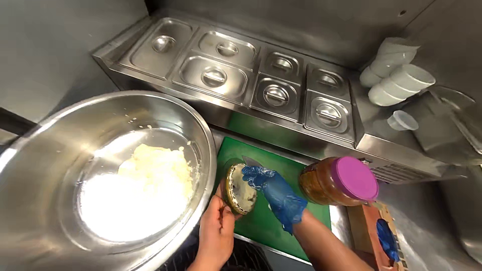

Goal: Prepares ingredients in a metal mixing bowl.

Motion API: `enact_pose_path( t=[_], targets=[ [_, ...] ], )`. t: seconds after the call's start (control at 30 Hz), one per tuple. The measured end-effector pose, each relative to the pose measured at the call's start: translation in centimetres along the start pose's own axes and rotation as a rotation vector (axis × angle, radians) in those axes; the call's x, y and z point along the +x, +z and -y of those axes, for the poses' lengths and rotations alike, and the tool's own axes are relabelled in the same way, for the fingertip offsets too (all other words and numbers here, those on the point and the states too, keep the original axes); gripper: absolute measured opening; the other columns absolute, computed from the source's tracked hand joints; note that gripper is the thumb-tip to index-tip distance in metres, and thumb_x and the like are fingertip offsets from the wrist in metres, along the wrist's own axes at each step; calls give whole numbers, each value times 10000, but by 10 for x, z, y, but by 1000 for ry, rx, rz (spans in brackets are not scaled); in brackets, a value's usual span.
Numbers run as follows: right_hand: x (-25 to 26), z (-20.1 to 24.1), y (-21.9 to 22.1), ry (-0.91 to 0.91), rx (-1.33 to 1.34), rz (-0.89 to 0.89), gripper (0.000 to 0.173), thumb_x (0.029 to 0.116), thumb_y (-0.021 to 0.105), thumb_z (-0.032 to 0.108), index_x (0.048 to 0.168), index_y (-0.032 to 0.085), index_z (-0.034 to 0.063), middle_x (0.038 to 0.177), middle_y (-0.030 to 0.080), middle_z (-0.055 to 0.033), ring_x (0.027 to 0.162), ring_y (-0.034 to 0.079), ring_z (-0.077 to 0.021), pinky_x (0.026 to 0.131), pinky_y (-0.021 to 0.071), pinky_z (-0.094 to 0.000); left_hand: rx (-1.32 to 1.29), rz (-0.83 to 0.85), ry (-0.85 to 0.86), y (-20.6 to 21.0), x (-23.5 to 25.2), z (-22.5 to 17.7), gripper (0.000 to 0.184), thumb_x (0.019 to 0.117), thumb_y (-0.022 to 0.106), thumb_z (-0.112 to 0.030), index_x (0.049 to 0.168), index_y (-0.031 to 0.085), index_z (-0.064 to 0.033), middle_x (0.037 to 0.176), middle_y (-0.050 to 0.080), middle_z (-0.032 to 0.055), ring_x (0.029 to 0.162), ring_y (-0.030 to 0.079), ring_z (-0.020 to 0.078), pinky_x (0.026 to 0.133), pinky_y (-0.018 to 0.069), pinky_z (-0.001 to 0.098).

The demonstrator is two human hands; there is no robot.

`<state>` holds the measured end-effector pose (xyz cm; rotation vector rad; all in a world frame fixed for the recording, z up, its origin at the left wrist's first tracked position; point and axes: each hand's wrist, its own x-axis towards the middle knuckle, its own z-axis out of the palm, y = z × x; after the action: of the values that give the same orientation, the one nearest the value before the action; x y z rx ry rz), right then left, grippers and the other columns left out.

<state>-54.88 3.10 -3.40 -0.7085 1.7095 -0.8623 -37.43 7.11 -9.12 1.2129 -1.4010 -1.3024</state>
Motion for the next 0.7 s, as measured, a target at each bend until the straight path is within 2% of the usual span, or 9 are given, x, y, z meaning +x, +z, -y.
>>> enact_pose_path(
  t=[0.03, 0.1, 0.17, 0.3, 0.4, 0.47, 0.53, 0.63, 0.7],
  targets=[
    [-8, 23, 11, -45, 6, 4, 211, 997, 583, 21, 1162, 715, 12, 1094, 719, -93, 1006, 665, -139, 888, 538, -304, 93, -71, 153, -8, 5, -8, 221, 927, 446, -84, 1005, 598, 57, 932, 678, 84, 715, 694, 66, 641, 635, 281],
    [-26, 66, 38, -147, 24, 34, 265, 980, 571, -7, 1206, 704, 30, 1128, 707, -85, 1020, 647, -133, 859, 522, -300, 290, -216, 418, -30, 23, -27, 338, 966, 421, -184, 1008, 626, 81, 879, 705, 116, 671, 648, 44, 611, 559, 223],
    [-37, 100, 70, -230, 55, 76, 308, 955, 561, -26, 1213, 705, 60, 1087, 697, -75, 959, 640, -133, 788, 522, -306, 435, -360, 591, -57, 45, -47, 463, 1031, 369, -272, 1031, 650, 95, 754, 663, 88, 592, 582, 23, 555, 505, 187],
    [-43, 148, 142, -306, 86, 123, 173, 882, 599, -45, 962, 688, 81, 808, 612, -46, 700, 566, -133, 585, 448, -313, 677, -477, 708, -122, 77, -78, 435, 1014, 378, -266, 862, 664, 25, 575, 553, 23, 478, 520, 57, 455, 446, 224],
    [-45, 163, 192, -401, 66, 190, 146, 915, 611, -20, 1015, 674, 66, 854, 634, -62, 789, 614, -142, 685, 502, -335, 816, -387, 648, -183, 91, -102, 367, 966, 403, -238, 744, 626, -50, 528, 515, 0, 459, 529, 87, 434, 440, 279],
    [-45, 164, 219, -452, 112, 213, 234, 912, 625, -35, 1123, 676, 54, 963, 679, -89, 907, 655, -155, 789, 543, -348, 865, -276, 578, -222, 97, -118, 352, 962, 400, -257, 730, 610, -97, 531, 499, -29, 478, 527, 78, 448, 440, 293],
    [-45, 164, 240, -480, 152, 217, 280, 892, 632, -58, 1153, 663, 37, 1005, 679, -104, 946, 655, -162, 818, 544, -349, 916, -187, 522, -248, 104, -134, 339, 958, 408, -264, 710, 587, -119, 529, 486, -34, 492, 534, 90, 462, 445, 319],
    [-50, 160, 260, -505, 165, 259, 455, 859, 630, -76, 1306, 594, -2, 1233, 643, -151, 1151, 616, -174, 975, 516, -341, 927, -88, 441, -274, 113, -143, 347, 974, 405, -262, 688, 546, -125, 540, 472, -27, 513, 530, 109, 485, 436, 336],
    [-51, 154, 265, -603, 122, 296, 616, 829, 597, -100, 1434, 485, -69, 1452, 505, -228, 1357, 491, -224, 1130, 418, -337, 889, -21, 436, -288, 120, -146, 367, 990, 392, -270, 706, 564, -115, 561, 493, -21, 535, 542, 107, 509, 448, 339]
  ],
)
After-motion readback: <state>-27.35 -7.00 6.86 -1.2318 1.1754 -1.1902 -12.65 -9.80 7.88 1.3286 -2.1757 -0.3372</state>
